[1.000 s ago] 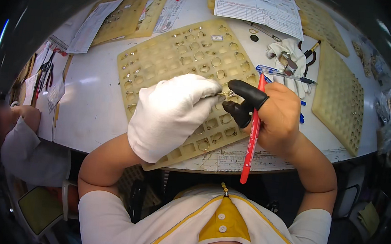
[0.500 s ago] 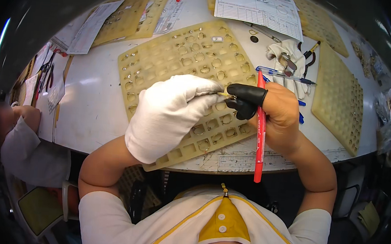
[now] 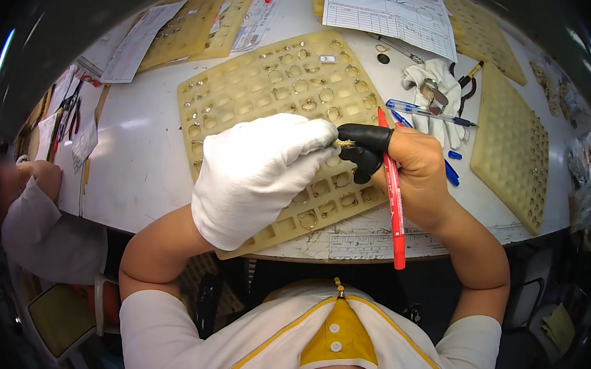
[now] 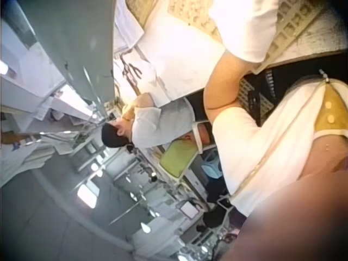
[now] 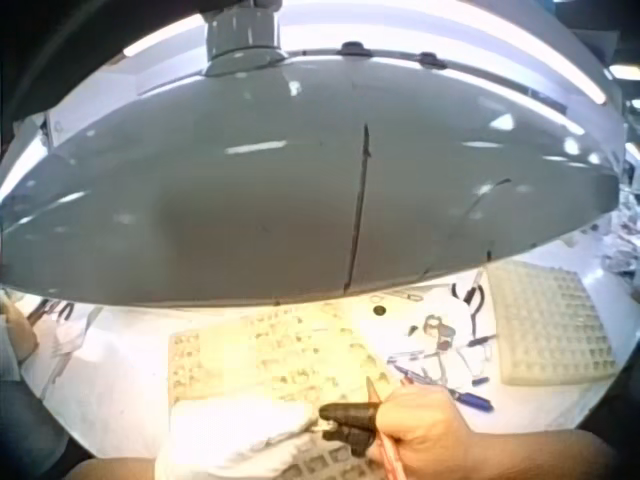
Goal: Inspecting and marking small gold jewelry rings at a workbench.
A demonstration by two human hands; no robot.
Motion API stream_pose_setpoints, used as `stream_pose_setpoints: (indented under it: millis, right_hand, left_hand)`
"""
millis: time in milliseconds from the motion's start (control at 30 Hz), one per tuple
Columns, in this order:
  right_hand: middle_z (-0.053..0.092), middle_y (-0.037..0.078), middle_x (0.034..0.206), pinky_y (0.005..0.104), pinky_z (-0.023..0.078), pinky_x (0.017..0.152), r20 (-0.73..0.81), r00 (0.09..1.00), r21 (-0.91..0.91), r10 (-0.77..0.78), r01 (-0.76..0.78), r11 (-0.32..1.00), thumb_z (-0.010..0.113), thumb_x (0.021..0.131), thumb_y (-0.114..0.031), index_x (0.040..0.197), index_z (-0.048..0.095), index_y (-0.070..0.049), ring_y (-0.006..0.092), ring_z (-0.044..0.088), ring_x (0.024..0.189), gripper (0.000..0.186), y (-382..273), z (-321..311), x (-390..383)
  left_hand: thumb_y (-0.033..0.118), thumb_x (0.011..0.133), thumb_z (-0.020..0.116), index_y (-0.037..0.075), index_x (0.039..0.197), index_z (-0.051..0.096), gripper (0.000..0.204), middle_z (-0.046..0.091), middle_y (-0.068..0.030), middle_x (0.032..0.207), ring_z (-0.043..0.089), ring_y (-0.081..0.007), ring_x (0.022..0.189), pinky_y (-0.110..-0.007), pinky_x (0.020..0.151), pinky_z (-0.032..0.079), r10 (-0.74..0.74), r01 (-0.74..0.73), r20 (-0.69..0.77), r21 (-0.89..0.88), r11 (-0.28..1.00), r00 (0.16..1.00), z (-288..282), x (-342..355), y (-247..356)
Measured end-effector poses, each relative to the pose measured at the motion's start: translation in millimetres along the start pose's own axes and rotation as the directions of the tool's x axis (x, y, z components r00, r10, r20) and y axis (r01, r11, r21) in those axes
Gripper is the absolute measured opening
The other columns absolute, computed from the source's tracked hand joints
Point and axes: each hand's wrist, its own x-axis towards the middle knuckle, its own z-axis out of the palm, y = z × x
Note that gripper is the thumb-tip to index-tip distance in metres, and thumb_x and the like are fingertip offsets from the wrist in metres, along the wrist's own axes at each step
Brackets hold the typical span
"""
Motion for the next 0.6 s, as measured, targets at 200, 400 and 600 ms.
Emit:
stream_pose_setpoints:
  millis: [200, 400, 600]
  right_hand:
    - [0.061, 0.003, 0.067, 0.0221, 0.043, 0.052, 0.069, 0.973, 0.159, 0.220, -0.229, 0.960, 0.057, 0.069, 0.010, 0.104, 0.064, -0.003, 0.0075, 0.052, 0.055, 0.038, -12.4, 0.0, 0.2]
    - [0.057, -0.002, 0.069, 0.0170, 0.038, 0.052, 0.125, 0.905, 0.337, 0.408, -0.425, 0.840, 0.052, 0.072, 0.008, 0.106, 0.062, -0.003, 0.0015, 0.046, 0.058, 0.037, -16.3, -0.7, 0.7]
    - [0.056, 0.003, 0.058, 0.0214, 0.041, 0.049, 0.031, 0.979, 0.209, 0.201, -0.203, 0.957, 0.057, 0.063, 0.008, 0.100, 0.066, -0.005, 0.0062, 0.050, 0.051, 0.040, -10.7, -9.3, 3.6]
  left_hand:
    - [0.008, 0.075, 0.062, 0.007, 0.086, 0.065, 0.011, 0.062, -0.0091, 0.077, 0.062, -0.0261, 0.068, -0.032, 0.060, 0.050, -0.100, 0.101, -0.013, 0.096, 0.990, 0.995, 4.3, 0.4, 2.7]
    - [0.013, 0.078, 0.062, 0.008, 0.090, 0.067, 0.014, 0.063, -0.0097, 0.081, 0.063, -0.0269, 0.071, -0.033, 0.064, 0.051, -0.194, 0.191, 0.066, 0.044, 0.981, 0.979, 5.4, -2.4, 1.0]
    - [0.014, 0.080, 0.063, 0.006, 0.094, 0.065, 0.016, 0.063, -0.0117, 0.084, 0.062, -0.0285, 0.075, -0.033, 0.066, 0.050, -0.196, 0.192, 0.113, 0.050, 0.980, 0.974, 8.0, 3.4, 3.0]
